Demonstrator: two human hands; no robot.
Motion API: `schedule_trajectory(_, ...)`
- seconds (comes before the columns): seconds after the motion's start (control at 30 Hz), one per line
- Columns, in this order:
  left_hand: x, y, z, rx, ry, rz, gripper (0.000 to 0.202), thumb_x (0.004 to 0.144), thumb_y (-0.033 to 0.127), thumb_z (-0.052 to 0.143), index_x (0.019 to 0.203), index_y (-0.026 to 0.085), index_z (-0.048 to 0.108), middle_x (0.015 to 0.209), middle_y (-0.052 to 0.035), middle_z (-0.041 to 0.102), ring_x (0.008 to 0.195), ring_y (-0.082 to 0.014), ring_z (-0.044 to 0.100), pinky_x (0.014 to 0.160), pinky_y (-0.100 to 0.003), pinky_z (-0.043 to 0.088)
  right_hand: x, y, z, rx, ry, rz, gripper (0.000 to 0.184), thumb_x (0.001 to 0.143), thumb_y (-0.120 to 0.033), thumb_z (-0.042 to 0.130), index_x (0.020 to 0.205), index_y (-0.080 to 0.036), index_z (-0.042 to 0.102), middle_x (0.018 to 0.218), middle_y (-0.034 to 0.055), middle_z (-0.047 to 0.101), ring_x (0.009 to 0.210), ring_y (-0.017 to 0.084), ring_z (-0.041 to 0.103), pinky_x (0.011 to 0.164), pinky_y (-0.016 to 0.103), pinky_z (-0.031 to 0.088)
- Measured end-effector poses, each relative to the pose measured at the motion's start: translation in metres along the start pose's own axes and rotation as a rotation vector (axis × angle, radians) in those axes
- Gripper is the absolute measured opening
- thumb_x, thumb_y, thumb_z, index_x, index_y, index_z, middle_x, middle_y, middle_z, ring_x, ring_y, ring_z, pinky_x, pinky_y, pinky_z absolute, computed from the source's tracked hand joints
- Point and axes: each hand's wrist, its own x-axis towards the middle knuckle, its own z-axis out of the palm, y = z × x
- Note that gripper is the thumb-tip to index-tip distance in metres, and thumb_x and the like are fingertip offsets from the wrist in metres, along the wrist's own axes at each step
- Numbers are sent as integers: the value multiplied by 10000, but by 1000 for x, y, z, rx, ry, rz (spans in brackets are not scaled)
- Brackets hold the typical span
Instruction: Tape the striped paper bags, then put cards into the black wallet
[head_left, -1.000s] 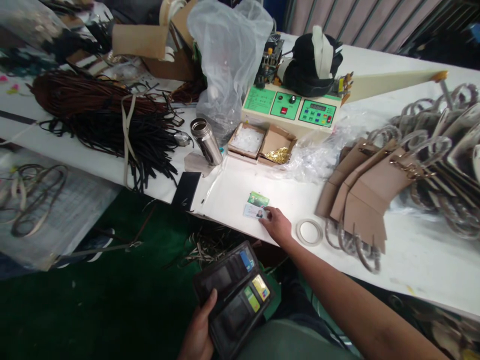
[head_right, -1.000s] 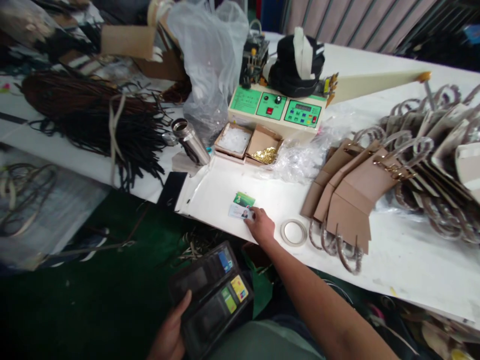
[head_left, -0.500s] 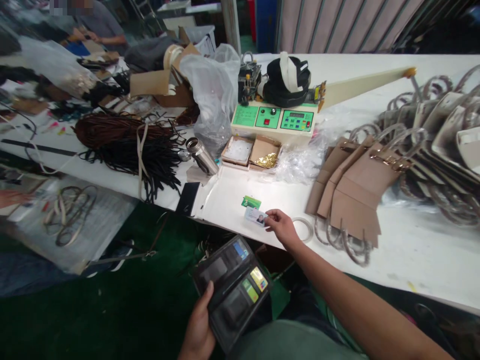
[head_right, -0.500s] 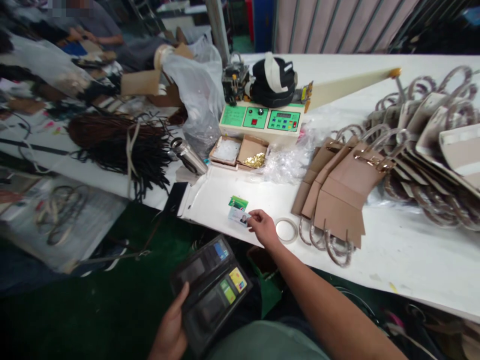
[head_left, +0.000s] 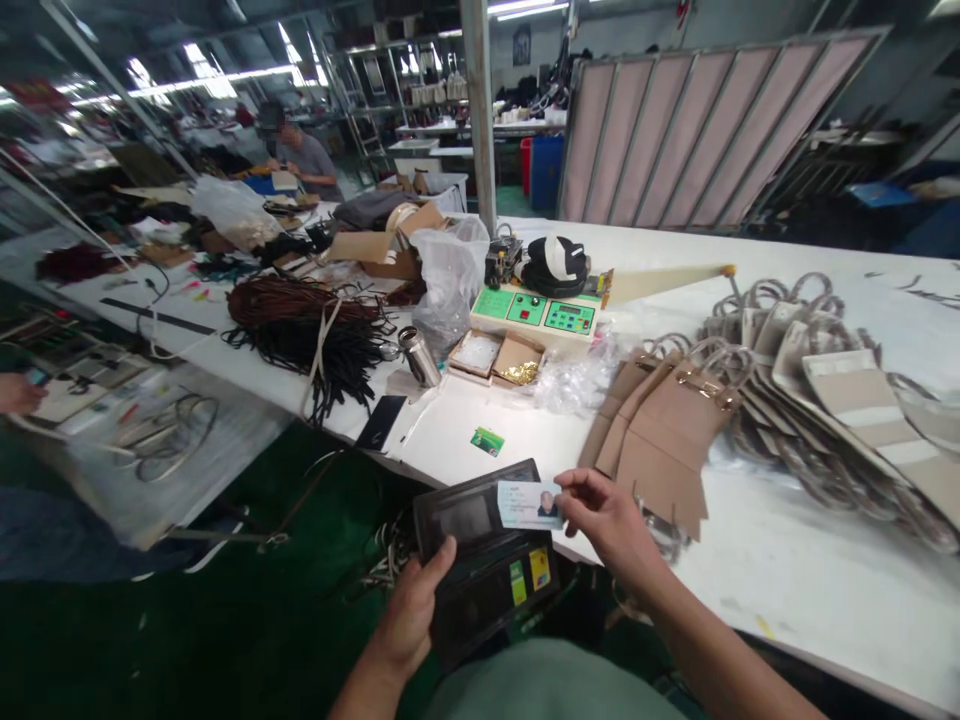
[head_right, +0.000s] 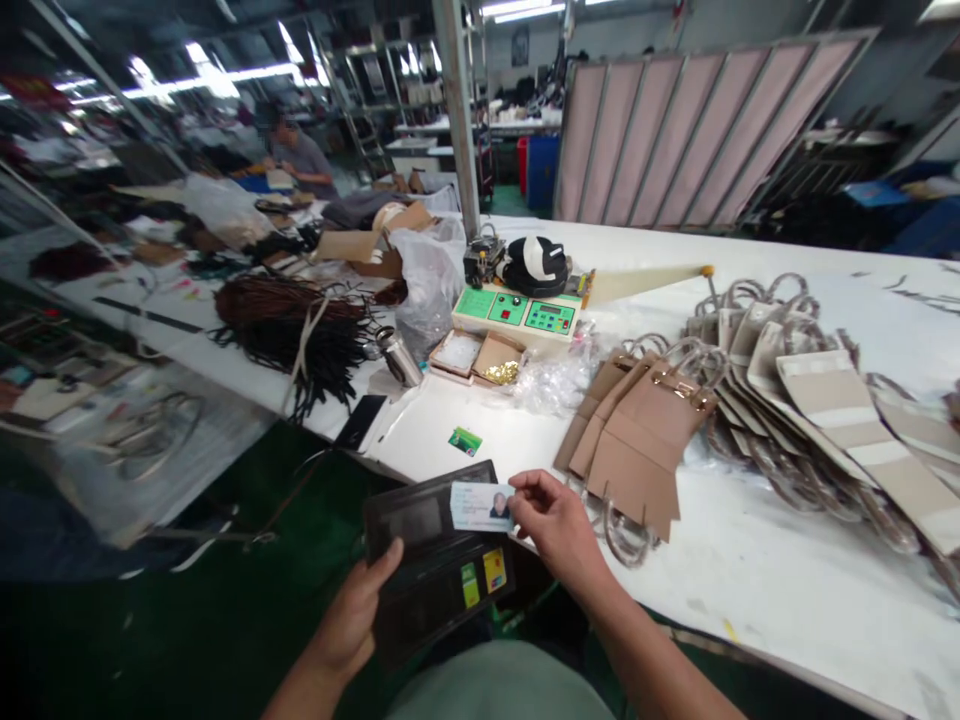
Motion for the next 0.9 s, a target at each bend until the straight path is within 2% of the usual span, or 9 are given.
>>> schedule_trajectory(0.13,-6,-6,13,42,-52,-1,522,838,273,779,1322,128,648,1214,-145,760,1213,-357,661,1111,-508,509,-11,4,-10,-22,-45,-19,349,807,-492,741,977,-195,671,764,5,678,615,132,547,554,263,468)
schedule_trajectory(0.3,-12,-12,18,93,-97,2,522,827,329,783,1295,126,673,1225,-155,752,1232,-366,647,1139,-524,474,-18,2,-11,-50,-134,-54,267,836,-428,737,981,-207,701,773,-6,689,669,145,582,598,261,461)
schedule_trajectory(0.4,-15,-17,20,102,-121,9,511,819,327,790,1279,129,689,1256,-154,737,1265,-373,622,1164,-533,443,-23,-5,-2,-191,-160,-157,164,872,-340,693,986,-240,755,874,11,741,786,185,653,700,291,506)
schedule_trajectory(0.5,-17,-21,20,97,-113,32,532,817,300,795,1311,147,669,1300,-138,716,1297,-365,600,1175,-520,435,-28,-8,11,-367,-134,-303,213,905,-255,628,1062,-278,770,984,24,755,903,208,678,827,327,523)
schedule_trajectory(0.63,-15,-22,8,100,-48,44,524,825,316,789,1301,129,673,1289,-146,722,1291,-374,605,1152,-529,460,-30,-1,28,-490,-126,-406,316,928,-220,584,1210,-279,713,978,40,717,913,200,666,827,319,521)
schedule_trajectory(0.77,-10,-19,-12,107,-18,23,521,829,318,790,1295,117,672,1275,-153,729,1281,-374,613,1131,-525,484,-28,11,48,-681,-234,-422,392,936,-203,542,1313,-243,639,1009,76,699,909,215,673,801,322,541)
schedule_trajectory(0.9,-6,-13,-29,30,108,13,530,817,275,800,1304,117,661,1233,-157,750,1228,-372,653,1090,-522,526,-27,17,76,-874,-339,-457,487,925,-190,530,1411,-213,555,1139,127,720,942,270,701,818,383,569)
